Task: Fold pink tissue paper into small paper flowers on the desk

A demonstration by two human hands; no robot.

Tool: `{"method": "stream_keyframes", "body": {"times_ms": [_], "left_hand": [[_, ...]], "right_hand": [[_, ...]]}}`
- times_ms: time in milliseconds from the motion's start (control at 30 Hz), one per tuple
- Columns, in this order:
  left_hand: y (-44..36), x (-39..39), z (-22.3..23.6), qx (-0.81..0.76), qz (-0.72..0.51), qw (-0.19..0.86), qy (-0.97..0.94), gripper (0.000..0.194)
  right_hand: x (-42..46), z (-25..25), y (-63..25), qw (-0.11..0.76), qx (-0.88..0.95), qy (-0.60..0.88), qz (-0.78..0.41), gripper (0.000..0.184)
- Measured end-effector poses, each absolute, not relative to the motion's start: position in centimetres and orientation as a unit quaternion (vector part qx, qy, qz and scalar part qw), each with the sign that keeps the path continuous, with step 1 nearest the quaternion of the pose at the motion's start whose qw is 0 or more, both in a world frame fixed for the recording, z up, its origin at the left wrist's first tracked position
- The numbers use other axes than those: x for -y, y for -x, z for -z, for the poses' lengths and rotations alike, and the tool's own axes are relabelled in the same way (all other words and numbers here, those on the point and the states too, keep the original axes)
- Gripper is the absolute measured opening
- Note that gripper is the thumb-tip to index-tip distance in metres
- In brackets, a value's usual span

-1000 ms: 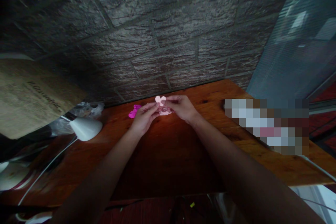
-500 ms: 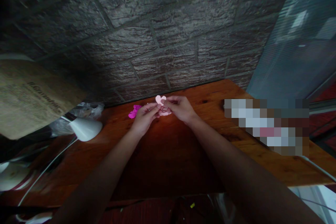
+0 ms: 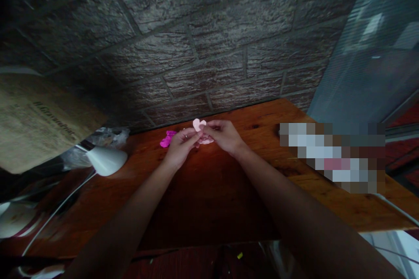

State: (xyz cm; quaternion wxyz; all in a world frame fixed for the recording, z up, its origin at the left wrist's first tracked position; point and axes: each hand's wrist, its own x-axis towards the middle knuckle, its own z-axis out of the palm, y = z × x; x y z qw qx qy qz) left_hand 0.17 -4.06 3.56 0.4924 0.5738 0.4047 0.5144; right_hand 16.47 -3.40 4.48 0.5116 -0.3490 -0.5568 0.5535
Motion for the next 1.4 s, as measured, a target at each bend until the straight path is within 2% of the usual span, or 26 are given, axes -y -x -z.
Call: {"method": "stream_keyframes", "body": {"times_ms": [433,667,833,1033,1400], "left_hand": [[-0.29,4.2,-3.84,-0.395,-0.546,0.465,-0.575,0.03],[-0.2,4.03,-3.72,-0.403,-0.566,0.465,-0.549,0.03],[-0.07,3.87,-3.59,-0.394,-0.579,0.466,-0.541,0.037],[0.1,3.64,-3.58,-0.384,-0.581,0.458,-0.552,0.031],[0.38,3.6,-3.6,-0.401,-0.577,0.402,-0.587,0.028]], "right_hand": [[3.47,-5.05,-16.85,0.501,0.57,0.363,-0.541,0.041],[3.39,-4.7,-16.83,0.498,0.574,0.369,-0.534,0.034],[3.44,-4.71,-16.81,0.491,0.582,0.37,-0.532,0.037],[3.63,-5.07,-16.86,0.493,0.581,0.373,-0.529,0.04],[3.36,-4.72,-16.96,0.49,0.589,0.372,-0.524,0.036]]}}
